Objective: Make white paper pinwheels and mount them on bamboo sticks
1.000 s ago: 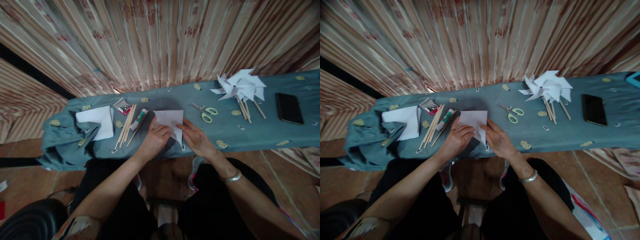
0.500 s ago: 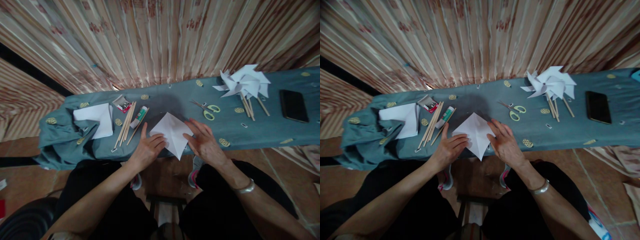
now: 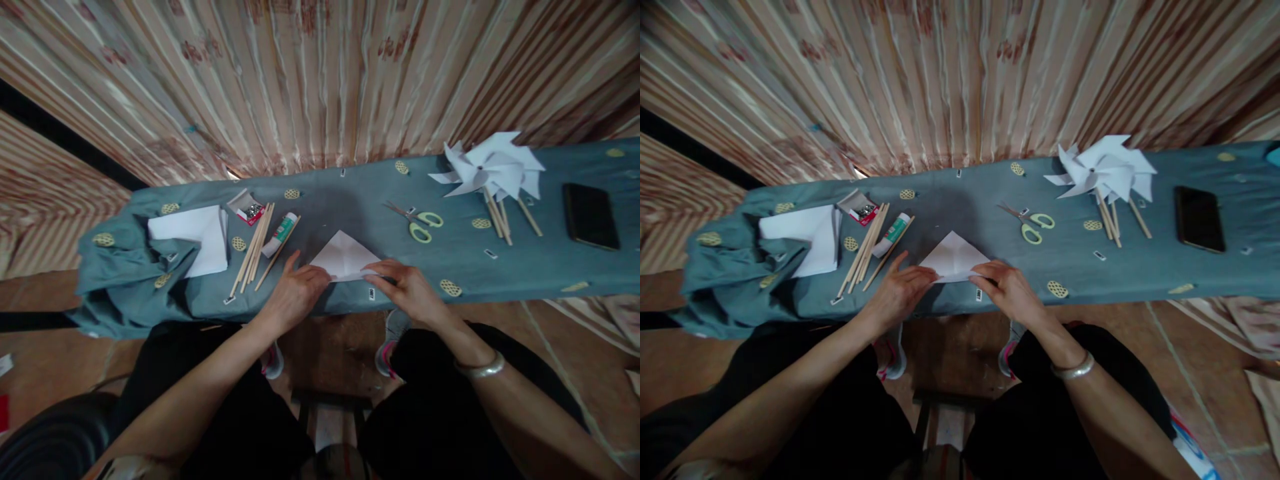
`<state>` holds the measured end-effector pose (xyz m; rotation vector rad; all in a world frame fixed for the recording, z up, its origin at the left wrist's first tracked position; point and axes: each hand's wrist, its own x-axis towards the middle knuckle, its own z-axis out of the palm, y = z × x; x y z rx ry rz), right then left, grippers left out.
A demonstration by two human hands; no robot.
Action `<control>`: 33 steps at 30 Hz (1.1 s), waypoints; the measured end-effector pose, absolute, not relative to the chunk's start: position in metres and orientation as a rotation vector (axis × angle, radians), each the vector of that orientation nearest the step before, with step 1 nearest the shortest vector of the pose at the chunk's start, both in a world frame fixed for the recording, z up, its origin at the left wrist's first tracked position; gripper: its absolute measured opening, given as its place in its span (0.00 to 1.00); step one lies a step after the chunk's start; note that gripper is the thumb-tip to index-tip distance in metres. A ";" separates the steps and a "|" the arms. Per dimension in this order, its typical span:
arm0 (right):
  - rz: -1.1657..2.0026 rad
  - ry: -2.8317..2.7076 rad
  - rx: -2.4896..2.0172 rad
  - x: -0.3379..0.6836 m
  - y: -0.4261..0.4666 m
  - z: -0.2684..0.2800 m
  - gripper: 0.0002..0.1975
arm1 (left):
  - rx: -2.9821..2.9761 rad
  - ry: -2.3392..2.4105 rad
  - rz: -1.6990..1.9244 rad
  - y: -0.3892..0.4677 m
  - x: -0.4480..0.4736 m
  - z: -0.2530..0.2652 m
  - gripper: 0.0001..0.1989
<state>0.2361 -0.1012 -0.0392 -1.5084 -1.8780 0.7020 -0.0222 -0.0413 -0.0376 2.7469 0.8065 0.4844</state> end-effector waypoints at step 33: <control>0.568 -1.480 -1.944 0.219 -0.061 -0.045 0.09 | 2.901 0.806 0.248 -0.054 0.003 -0.052 0.35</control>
